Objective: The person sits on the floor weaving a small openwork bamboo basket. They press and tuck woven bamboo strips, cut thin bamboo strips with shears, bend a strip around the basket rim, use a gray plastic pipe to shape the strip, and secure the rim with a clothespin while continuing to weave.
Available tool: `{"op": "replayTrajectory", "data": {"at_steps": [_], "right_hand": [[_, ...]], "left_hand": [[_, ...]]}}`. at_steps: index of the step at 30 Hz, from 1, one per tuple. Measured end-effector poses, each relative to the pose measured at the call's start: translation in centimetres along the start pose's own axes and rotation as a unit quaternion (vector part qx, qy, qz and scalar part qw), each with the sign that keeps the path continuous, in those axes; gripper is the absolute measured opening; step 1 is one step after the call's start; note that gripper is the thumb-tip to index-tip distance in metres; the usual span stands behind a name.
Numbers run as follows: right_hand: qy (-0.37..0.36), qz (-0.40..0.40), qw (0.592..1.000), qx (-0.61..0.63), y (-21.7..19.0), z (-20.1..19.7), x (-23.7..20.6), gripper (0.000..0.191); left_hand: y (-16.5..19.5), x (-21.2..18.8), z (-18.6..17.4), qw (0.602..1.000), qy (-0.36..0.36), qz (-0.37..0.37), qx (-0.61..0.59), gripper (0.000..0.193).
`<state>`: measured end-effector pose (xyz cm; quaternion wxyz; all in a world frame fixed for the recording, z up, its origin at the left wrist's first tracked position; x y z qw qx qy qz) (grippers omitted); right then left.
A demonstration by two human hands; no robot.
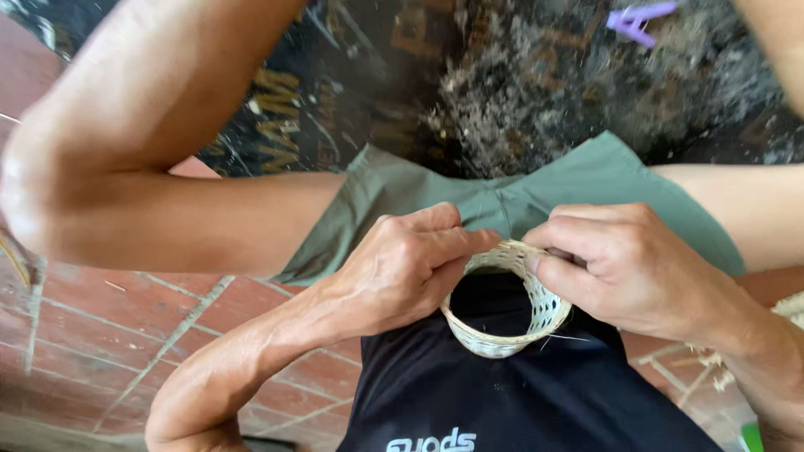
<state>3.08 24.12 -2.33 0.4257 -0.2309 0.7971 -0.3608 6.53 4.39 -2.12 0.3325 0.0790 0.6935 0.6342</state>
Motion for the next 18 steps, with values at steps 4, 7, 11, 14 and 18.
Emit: {"op": "replayTrajectory", "data": {"at_steps": [4, 7, 11, 14, 18], "right_hand": [[-0.034, -0.044, 0.997, -0.052, 0.2, 0.8, -1.0, 0.015], [-0.040, -0.092, 0.992, -0.071, -0.2, 0.7, -1.6, 0.018], [0.013, -0.135, 0.988, -0.079, -1.3, 0.1, -2.0, 0.029], [0.011, -0.138, 0.990, -0.036, -1.4, -0.1, -1.9, 0.033], [0.000, -0.174, 0.985, 0.009, -1.0, -0.2, -2.1, 0.032]], "left_hand": [[0.0, -1.3, 0.3, 1.000, -0.008, 0.018, 0.006, 0.037], [0.4, -1.9, 0.4, 1.000, -0.009, 0.024, 0.010, 0.037], [1.2, -2.3, 0.5, 0.999, 0.007, 0.043, 0.027, 0.036], [1.6, -2.3, 0.4, 0.997, 0.015, 0.076, 0.016, 0.039], [1.6, -2.5, 0.4, 0.995, 0.004, 0.099, -0.011, 0.038]]}}
Point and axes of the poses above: each hand's wrist, its own x-axis towards the middle knuckle, its own z-axis out of the palm, y = z × x, the point moved 4 cm from there along x, towards the middle knuckle, and after that the axes turned 9 degrees about -x, right-handed, at the moved point
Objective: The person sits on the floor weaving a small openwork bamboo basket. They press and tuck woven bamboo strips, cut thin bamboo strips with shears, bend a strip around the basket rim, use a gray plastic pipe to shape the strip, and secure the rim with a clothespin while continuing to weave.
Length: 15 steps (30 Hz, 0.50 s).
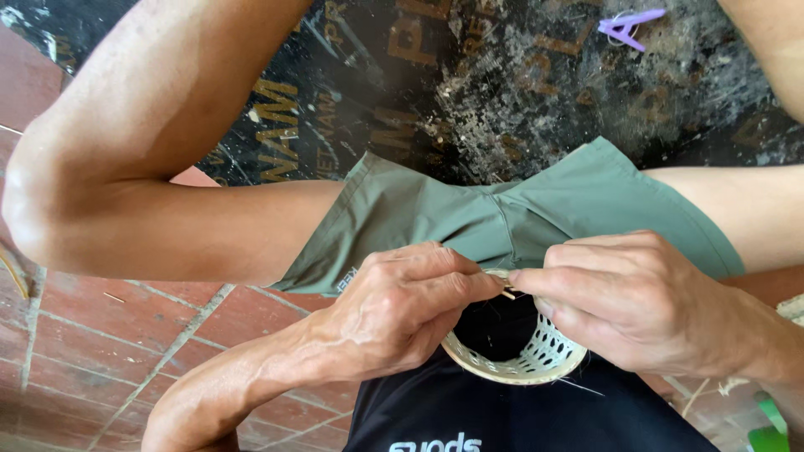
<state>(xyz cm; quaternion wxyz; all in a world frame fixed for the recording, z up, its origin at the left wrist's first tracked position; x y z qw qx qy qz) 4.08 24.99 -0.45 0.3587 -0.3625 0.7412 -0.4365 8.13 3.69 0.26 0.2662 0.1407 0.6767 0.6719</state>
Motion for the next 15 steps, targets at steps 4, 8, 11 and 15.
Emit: {"op": "replayTrajectory", "data": {"at_steps": [4, 8, 11, 15], "right_hand": [[0.016, -0.048, 0.998, 0.022, 0.28, -0.02, -0.32, 0.036], [0.019, -0.042, 0.998, 0.034, 0.62, 0.20, -0.28, 0.039], [0.030, -0.073, 0.996, 0.029, 0.42, 0.11, -0.21, 0.041], [0.044, -0.080, 0.995, 0.051, 0.47, -0.07, 0.04, 0.036]], "left_hand": [[0.35, -0.45, 0.23, 1.000, -0.008, 0.004, 0.005, 0.042], [0.54, -0.55, 0.27, 1.000, -0.007, -0.005, 0.021, 0.045], [0.78, -0.54, 0.23, 0.999, -0.010, 0.019, 0.025, 0.046], [0.78, -0.66, 0.29, 1.000, -0.003, 0.015, 0.013, 0.045]]}}
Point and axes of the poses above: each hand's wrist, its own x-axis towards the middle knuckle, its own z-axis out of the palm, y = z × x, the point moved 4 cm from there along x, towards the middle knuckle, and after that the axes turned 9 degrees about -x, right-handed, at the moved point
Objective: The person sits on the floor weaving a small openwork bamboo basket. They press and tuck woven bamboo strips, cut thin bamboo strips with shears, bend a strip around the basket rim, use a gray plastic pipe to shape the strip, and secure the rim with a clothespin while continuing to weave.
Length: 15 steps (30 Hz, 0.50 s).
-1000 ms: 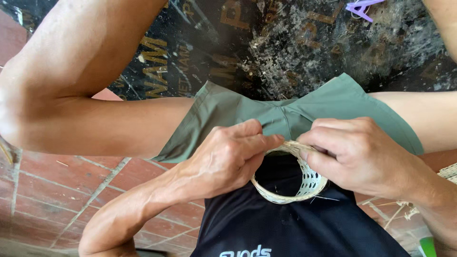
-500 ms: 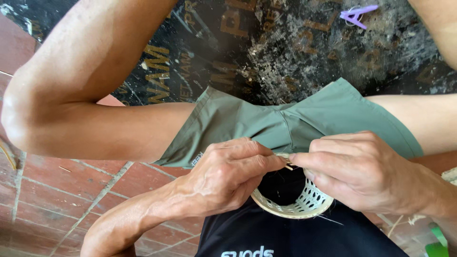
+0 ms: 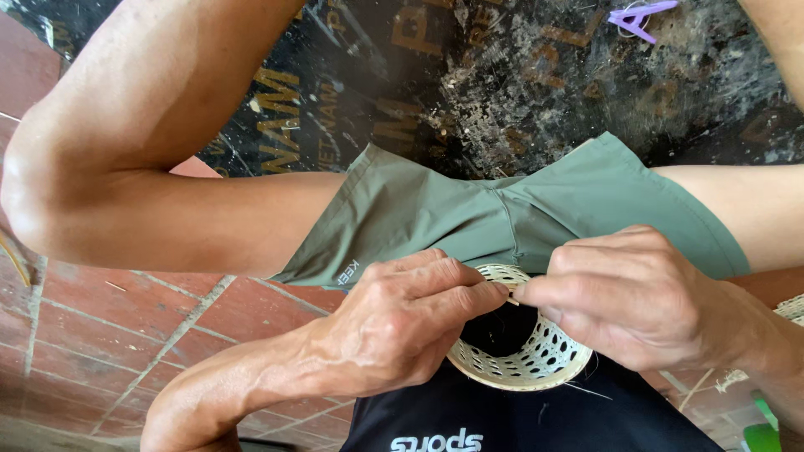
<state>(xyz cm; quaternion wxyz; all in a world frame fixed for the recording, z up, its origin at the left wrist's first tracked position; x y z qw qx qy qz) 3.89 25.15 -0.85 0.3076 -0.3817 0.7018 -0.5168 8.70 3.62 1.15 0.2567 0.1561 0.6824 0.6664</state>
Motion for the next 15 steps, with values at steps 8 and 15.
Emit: {"op": "replayTrajectory", "data": {"at_steps": [8, 15], "right_hand": [[-0.027, -0.027, 0.997, 0.063, 0.46, 0.08, 0.38, 0.024], [-0.028, -0.054, 0.996, 0.063, 0.79, 0.14, 0.53, 0.022]], "left_hand": [[0.07, -0.15, 0.09, 1.000, -0.004, 0.001, 0.002, 0.045], [0.03, 0.07, -0.13, 1.000, -0.014, 0.002, -0.004, 0.042]]}}
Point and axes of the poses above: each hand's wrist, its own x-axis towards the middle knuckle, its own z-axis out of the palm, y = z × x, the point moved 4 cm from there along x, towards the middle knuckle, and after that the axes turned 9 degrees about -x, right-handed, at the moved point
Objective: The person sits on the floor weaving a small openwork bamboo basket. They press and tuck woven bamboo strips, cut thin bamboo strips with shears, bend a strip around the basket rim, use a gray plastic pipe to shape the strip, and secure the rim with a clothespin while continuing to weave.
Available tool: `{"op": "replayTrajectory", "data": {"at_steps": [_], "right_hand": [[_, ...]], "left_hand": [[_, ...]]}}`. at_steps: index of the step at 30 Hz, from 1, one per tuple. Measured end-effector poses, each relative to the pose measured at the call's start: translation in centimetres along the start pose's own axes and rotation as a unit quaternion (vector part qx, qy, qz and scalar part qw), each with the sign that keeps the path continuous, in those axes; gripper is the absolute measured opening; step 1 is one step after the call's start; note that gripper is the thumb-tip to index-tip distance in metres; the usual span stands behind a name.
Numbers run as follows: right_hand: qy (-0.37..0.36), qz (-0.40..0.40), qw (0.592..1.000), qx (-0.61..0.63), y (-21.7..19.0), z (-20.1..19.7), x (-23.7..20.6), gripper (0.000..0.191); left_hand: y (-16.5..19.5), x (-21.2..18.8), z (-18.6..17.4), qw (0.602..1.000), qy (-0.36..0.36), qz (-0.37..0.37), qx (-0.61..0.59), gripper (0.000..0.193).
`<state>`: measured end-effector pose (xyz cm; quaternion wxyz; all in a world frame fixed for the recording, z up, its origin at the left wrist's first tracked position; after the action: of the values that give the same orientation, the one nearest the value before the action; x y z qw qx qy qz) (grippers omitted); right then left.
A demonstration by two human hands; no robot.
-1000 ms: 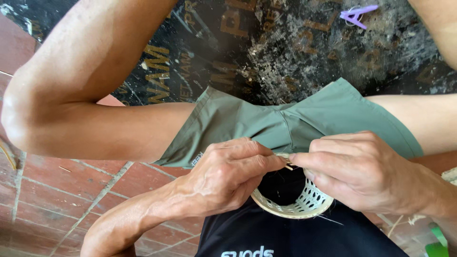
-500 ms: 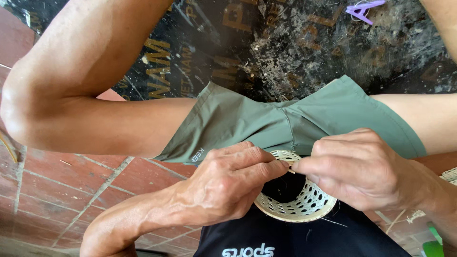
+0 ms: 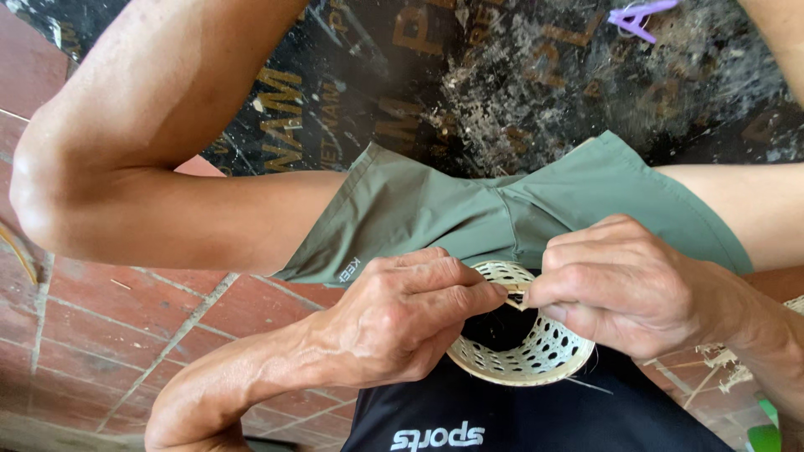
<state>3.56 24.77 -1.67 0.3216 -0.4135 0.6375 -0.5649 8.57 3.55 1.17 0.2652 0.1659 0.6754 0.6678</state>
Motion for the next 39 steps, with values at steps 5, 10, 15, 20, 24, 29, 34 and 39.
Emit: {"op": "replayTrajectory", "data": {"at_steps": [5, 10, 15, 20, 24, 29, 34, 39], "right_hand": [[0.014, 0.001, 1.000, -0.019, -0.2, 0.0, 0.3, 0.025], [0.016, 0.025, 0.998, -0.060, -0.6, 0.0, 0.2, 0.025], [-0.003, 0.040, 0.985, -0.165, -1.2, 0.0, 0.6, 0.029], [0.027, 0.042, 0.981, -0.189, -2.9, -0.6, 1.8, 0.036], [0.047, 0.048, 0.949, -0.307, -4.8, 0.1, 1.8, 0.026], [0.044, 0.066, 0.934, -0.349, -5.4, 0.8, 0.8, 0.026], [0.032, 0.040, 0.936, -0.349, -5.9, 1.4, 0.4, 0.022], [0.007, -0.009, 0.941, -0.339, -5.8, 1.2, -0.4, 0.028]], "left_hand": [[-0.1, -0.2, 0.0, 1.000, -0.007, -0.003, -0.001, 0.042], [0.1, -0.4, 0.3, 0.999, 0.006, 0.008, 0.033, 0.042], [0.5, -0.5, 1.0, 0.995, 0.020, 0.022, 0.098, 0.044], [1.3, -0.5, 1.9, 0.991, 0.024, 0.048, 0.122, 0.050], [1.6, -0.7, 1.9, 0.989, 0.068, 0.041, 0.127, 0.049], [1.1, -1.1, 1.9, 0.989, 0.108, 0.020, 0.102, 0.034], [-0.9, -2.4, 1.9, 0.978, 0.140, -0.084, -0.128, 0.030], [-2.8, -3.8, 4.0, 0.919, 0.109, -0.183, -0.331, 0.040]]}}
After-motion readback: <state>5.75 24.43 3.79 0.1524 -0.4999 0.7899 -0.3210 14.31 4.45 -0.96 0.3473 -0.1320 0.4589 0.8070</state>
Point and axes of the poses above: each hand's wrist, its own x-axis towards the middle knuckle, its own z-axis out of the palm, y = z × x, the point moved 4 cm from there along x, towards the middle knuckle, and after that the axes turned 9 degrees about -x, right-handed, at the moved point
